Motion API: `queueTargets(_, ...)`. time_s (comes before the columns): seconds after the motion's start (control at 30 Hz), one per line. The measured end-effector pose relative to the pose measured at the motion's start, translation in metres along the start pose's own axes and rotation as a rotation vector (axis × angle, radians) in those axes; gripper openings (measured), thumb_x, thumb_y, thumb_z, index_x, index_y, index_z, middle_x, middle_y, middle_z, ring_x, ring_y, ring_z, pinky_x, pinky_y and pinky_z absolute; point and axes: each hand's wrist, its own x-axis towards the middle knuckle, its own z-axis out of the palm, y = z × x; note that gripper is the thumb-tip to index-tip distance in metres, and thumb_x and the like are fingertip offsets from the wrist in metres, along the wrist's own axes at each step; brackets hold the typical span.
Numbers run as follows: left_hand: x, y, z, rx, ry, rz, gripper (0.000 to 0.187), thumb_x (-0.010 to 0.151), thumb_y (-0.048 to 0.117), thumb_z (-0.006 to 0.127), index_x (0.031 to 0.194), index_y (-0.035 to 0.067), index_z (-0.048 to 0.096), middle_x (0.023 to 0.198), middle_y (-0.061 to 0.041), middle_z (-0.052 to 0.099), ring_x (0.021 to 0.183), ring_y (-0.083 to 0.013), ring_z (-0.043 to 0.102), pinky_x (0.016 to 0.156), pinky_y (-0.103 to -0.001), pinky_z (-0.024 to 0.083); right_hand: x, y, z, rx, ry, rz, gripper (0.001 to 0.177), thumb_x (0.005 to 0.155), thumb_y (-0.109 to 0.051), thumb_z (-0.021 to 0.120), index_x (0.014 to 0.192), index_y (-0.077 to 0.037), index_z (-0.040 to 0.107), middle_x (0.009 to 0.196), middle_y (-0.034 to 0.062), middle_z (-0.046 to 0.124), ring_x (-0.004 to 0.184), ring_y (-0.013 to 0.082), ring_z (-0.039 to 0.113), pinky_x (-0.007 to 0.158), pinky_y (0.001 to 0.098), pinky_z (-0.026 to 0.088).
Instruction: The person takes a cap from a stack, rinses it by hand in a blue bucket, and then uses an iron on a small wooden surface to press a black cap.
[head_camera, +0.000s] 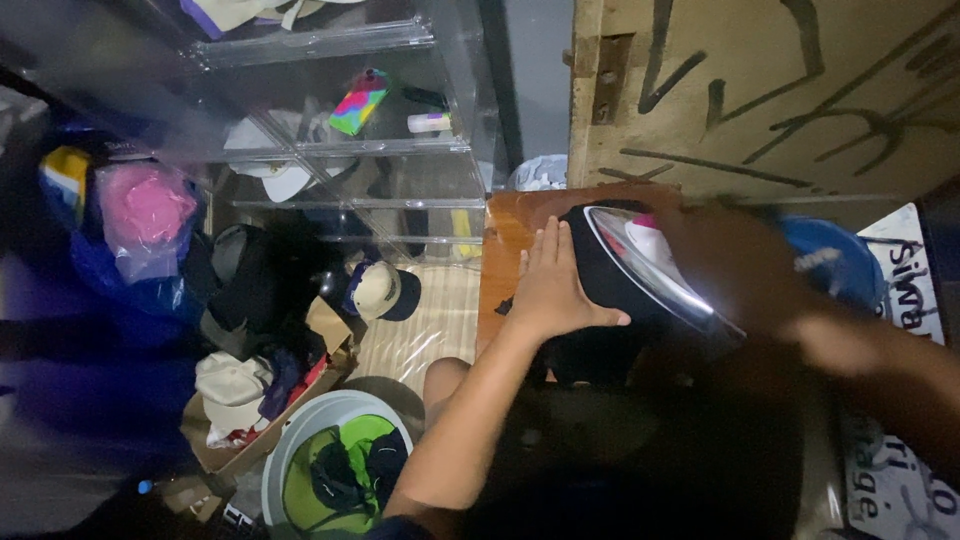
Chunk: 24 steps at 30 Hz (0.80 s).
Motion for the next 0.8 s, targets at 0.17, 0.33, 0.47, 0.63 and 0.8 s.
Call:
queueTargets(0.17, 0.002, 0.000, -0.001, 0.028, -0.001, -0.001, 0.131, 0.050, 0.054, 0.080, 0.142, -0.011, 0.012, 0.148, -0.032, 0.010, 0.138, -0.0474, 0.010, 0.108, -0.062, 0.010, 0.087, 0.030, 0.052, -0.286, 0.260, -0.352, 0.022, 0.097, -0.034, 0.044, 0.102, -0.014, 0.054, 0.081, 0.0024, 0.062, 0.075, 0.0196, 0.063, 0.066, 0.0327, 0.048)
queueTargets(0.33, 0.000, 0.003, -0.002, 0.033, 0.020, -0.003, 0.131, 0.049, 0.057, 0.078, 0.141, -0.011, 0.014, 0.147, -0.033, 0.012, 0.138, -0.0479, 0.011, 0.108, -0.062, 0.011, 0.144, 0.007, 0.055, -0.429, 0.324, -0.402, 0.015, 0.089, -0.029, 0.056, 0.083, -0.015, 0.058, 0.060, -0.0011, 0.062, 0.053, 0.0135, 0.063, 0.045, 0.0250, 0.048)
queueTargets(0.47, -0.003, 0.004, -0.002, -0.027, 0.021, 0.020, 0.132, 0.047, 0.058, 0.076, 0.140, -0.013, 0.014, 0.146, -0.035, 0.012, 0.137, -0.0503, 0.011, 0.107, -0.064, 0.009, 0.126, 0.015, 0.051, -0.348, 0.291, -0.409, 0.016, 0.091, -0.027, 0.053, 0.088, -0.013, 0.059, 0.063, 0.0017, 0.065, 0.058, 0.0169, 0.067, 0.046, 0.0256, 0.049)
queueTargets(0.63, -0.001, 0.002, 0.001, -0.022, 0.029, 0.016, 0.131, 0.048, 0.055, 0.078, 0.141, -0.012, 0.015, 0.146, -0.034, 0.012, 0.137, -0.0494, 0.012, 0.107, -0.063, 0.010, 0.059, 0.027, 0.039, -0.034, 0.215, -0.264, 0.023, 0.091, -0.018, 0.053, 0.105, 0.000, 0.057, 0.076, 0.0151, 0.064, 0.067, 0.0297, 0.066, 0.054, 0.0364, 0.051)
queueTargets(0.8, 0.018, -0.025, 0.031, 0.149, 0.070, 0.015, 0.142, 0.043, 0.066, 0.078, 0.143, -0.003, 0.006, 0.153, -0.022, 0.001, 0.141, -0.0361, 0.005, 0.110, -0.049, 0.009, 0.010, 0.039, 0.041, -0.122, -0.074, 0.020, 0.036, 0.094, -0.024, 0.034, 0.128, -0.014, 0.037, 0.087, 0.0179, 0.071, 0.077, 0.0364, 0.072, 0.062, 0.0439, 0.056)
